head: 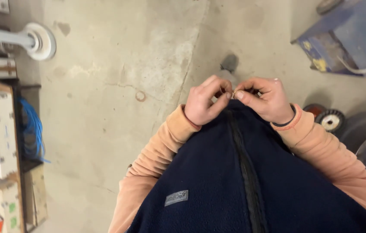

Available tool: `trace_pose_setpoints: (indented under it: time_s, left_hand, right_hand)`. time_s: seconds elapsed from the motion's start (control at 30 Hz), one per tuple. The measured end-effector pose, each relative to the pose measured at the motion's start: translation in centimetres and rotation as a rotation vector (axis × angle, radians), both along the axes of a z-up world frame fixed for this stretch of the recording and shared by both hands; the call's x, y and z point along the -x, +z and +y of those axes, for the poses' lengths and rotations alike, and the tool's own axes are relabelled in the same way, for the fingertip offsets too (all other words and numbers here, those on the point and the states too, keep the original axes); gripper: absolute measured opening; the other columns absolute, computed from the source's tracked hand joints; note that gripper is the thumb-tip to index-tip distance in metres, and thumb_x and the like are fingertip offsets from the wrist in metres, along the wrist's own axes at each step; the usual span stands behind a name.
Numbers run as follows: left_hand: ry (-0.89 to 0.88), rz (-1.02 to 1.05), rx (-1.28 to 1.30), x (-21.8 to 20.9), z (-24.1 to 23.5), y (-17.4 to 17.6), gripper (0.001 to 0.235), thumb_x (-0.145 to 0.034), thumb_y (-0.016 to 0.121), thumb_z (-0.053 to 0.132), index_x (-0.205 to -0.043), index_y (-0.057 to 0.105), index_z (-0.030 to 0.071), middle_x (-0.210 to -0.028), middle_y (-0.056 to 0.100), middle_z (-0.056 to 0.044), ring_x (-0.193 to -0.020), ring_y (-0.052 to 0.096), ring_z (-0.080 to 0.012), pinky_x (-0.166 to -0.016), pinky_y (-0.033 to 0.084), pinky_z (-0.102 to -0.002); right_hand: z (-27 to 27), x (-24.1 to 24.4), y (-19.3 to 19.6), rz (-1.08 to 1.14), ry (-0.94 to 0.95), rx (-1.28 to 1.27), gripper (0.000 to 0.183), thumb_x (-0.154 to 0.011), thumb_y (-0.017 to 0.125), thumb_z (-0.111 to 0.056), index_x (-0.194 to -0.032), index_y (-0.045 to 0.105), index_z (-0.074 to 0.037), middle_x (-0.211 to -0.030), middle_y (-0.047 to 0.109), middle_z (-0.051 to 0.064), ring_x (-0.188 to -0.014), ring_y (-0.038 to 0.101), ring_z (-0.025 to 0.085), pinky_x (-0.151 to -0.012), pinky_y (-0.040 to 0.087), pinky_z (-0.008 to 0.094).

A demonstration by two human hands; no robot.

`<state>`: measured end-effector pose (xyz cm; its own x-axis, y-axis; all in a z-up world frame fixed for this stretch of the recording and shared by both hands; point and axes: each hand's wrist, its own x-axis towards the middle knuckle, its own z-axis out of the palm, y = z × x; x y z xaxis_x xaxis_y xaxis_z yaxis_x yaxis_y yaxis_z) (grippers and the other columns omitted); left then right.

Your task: Winding and adjusting copper wire on an electromechanical machine and motor components.

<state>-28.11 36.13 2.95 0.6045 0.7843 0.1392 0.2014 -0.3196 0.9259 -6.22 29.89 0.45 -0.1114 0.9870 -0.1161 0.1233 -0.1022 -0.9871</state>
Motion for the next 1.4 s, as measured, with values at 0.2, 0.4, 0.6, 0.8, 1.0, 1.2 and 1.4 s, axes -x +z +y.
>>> trace_pose_setpoints:
  time_s: [0.2,0.4,0.6,0.8,1.0,1.2,1.4]
  left_hand:
    - [0.224,-0.034,0.113,0.9,8.5,-1.0,0.018,-0.095,0.072,0.007,-0.112,0.068,0.006,-0.100,0.068,-0.008,-0.075,0.069,-0.0163,-0.068,0.057,-0.029]
    - [0.486,-0.061,0.106,1.7,16.6,-0.5,0.017,-0.093,0.075,0.010,-0.110,0.072,0.007,-0.097,0.072,-0.007,-0.076,0.072,-0.0165,-0.067,0.058,-0.028]
    - [0.634,-0.082,0.110,5.6,23.6,-0.1,0.012,-0.093,0.076,0.012,-0.104,0.073,0.008,-0.092,0.071,-0.007,-0.074,0.072,-0.0162,-0.067,0.058,-0.029]
    - [0.539,-0.105,0.145,13.6,35.1,-1.9,0.012,-0.094,0.075,0.016,-0.101,0.072,0.006,-0.087,0.070,-0.005,-0.075,0.070,-0.0137,-0.068,0.056,-0.030]
    - [0.413,-0.363,0.373,21.6,48.1,-4.0,0.009,-0.095,0.069,0.010,-0.099,0.071,0.003,-0.085,0.064,0.002,-0.078,0.055,-0.0061,-0.070,0.048,-0.025]
    - [0.405,-0.388,0.378,26.0,59.2,-2.4,0.008,-0.091,0.072,0.011,-0.096,0.071,0.004,-0.085,0.062,0.002,-0.077,0.055,-0.0055,-0.067,0.046,-0.025]
    - [0.504,-0.267,0.338,29.1,70.1,-1.3,0.011,-0.092,0.075,0.014,-0.094,0.072,0.004,-0.081,0.062,0.000,-0.069,0.053,-0.0071,-0.061,0.044,-0.026]
  right_hand:
    - [12.6,0.6,0.3,-0.135,0.122,-0.123,0.014,-0.095,0.077,-0.013,-0.100,0.074,0.000,-0.082,0.071,0.005,-0.067,0.056,0.008,-0.060,0.046,0.024]
    - [26.3,2.4,2.1,-0.359,0.343,-0.658,0.010,-0.093,0.082,-0.005,-0.094,0.073,-0.002,-0.085,0.073,0.010,-0.068,0.068,0.021,-0.061,0.052,0.032]
    - [38.2,6.4,2.8,-0.349,0.568,-0.855,0.011,-0.089,0.083,-0.002,-0.092,0.072,-0.003,-0.086,0.072,0.010,-0.069,0.068,0.026,-0.063,0.052,0.035]
    - [50.5,14.2,2.7,-0.311,0.716,-0.820,0.015,-0.087,0.084,-0.007,-0.091,0.071,-0.003,-0.086,0.071,0.010,-0.072,0.069,0.027,-0.064,0.053,0.036]
    - [61.5,22.5,4.0,-0.360,0.640,-0.784,0.014,-0.086,0.082,-0.003,-0.090,0.069,-0.003,-0.084,0.069,0.011,-0.069,0.068,0.026,-0.062,0.052,0.036]
    - [70.1,26.9,3.2,-0.264,0.515,-0.555,0.010,-0.091,0.076,-0.006,-0.093,0.067,-0.001,-0.086,0.068,0.010,-0.071,0.066,0.016,-0.064,0.052,0.030]
    - [81.2,29.0,0.9,-0.211,0.485,-0.322,0.011,-0.092,0.076,-0.007,-0.094,0.067,-0.001,-0.085,0.066,0.005,-0.065,0.052,0.008,-0.058,0.040,0.025]
